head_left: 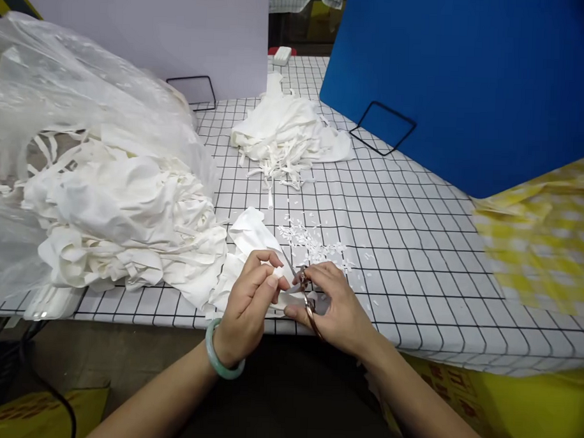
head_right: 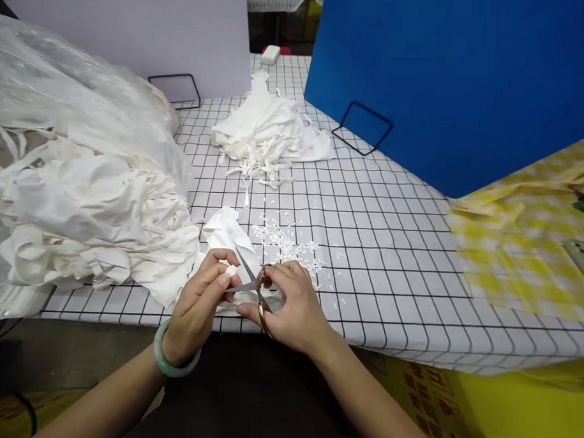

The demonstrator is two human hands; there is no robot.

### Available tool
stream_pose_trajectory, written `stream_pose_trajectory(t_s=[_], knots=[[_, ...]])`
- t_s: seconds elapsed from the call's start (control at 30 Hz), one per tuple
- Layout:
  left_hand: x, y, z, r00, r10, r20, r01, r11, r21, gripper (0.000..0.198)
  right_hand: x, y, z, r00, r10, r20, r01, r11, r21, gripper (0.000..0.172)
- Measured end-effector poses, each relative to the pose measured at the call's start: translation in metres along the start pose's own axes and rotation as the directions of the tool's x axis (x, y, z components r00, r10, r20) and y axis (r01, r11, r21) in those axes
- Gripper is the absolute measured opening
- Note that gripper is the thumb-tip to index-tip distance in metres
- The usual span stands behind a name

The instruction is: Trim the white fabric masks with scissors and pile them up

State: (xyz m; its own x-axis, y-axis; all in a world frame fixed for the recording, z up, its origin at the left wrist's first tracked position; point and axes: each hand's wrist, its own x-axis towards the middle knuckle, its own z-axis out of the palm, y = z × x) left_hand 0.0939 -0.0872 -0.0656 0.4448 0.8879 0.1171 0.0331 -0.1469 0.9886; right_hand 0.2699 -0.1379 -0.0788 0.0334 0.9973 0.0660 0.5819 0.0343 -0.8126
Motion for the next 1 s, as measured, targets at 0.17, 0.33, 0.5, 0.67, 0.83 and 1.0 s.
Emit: stream_pose_trajectory(t_s=[0.17, 0.33, 0.5, 0.67, 0.83, 1.0], knots=[[0.001, -0.003, 0.009, 0.996, 0.023, 0.085, -0.026, 0.999, 0.037, 0.036, -0.009, 0.008, -0.012, 0.997, -0.067, 0.026, 0.070, 0.990, -0.119, 0.046], [0.002, -0.005, 0.012, 0.990, 0.085, 0.116, -0.095, 0.992, 0.084, 0.034, -0.012, 0.011, -0.015, 0.993, -0.117, 0.010, 0.117, 0.986, -0.122, 0.045], [0.002, -0.007, 0.013, 0.984, 0.104, 0.142, -0.118, 0.988, 0.097, 0.031, -0.011, 0.011, -0.014, 0.992, -0.127, 0.018, 0.128, 0.986, -0.109, 0.045], [0.001, -0.009, 0.013, 0.982, 0.118, 0.145, -0.133, 0.986, 0.098, 0.030, -0.010, 0.010, -0.012, 0.993, -0.120, 0.018, 0.121, 0.988, -0.091, 0.046], [0.001, -0.008, 0.015, 0.975, 0.153, 0.162, -0.168, 0.983, 0.079, 0.029, -0.011, 0.010, -0.011, 0.994, -0.110, 0.009, 0.110, 0.992, -0.069, 0.047], [0.002, -0.009, 0.016, 0.967, 0.183, 0.177, -0.202, 0.975, 0.094, 0.028, -0.014, 0.012, -0.010, 0.993, -0.118, -0.010, 0.117, 0.991, -0.067, 0.050]])
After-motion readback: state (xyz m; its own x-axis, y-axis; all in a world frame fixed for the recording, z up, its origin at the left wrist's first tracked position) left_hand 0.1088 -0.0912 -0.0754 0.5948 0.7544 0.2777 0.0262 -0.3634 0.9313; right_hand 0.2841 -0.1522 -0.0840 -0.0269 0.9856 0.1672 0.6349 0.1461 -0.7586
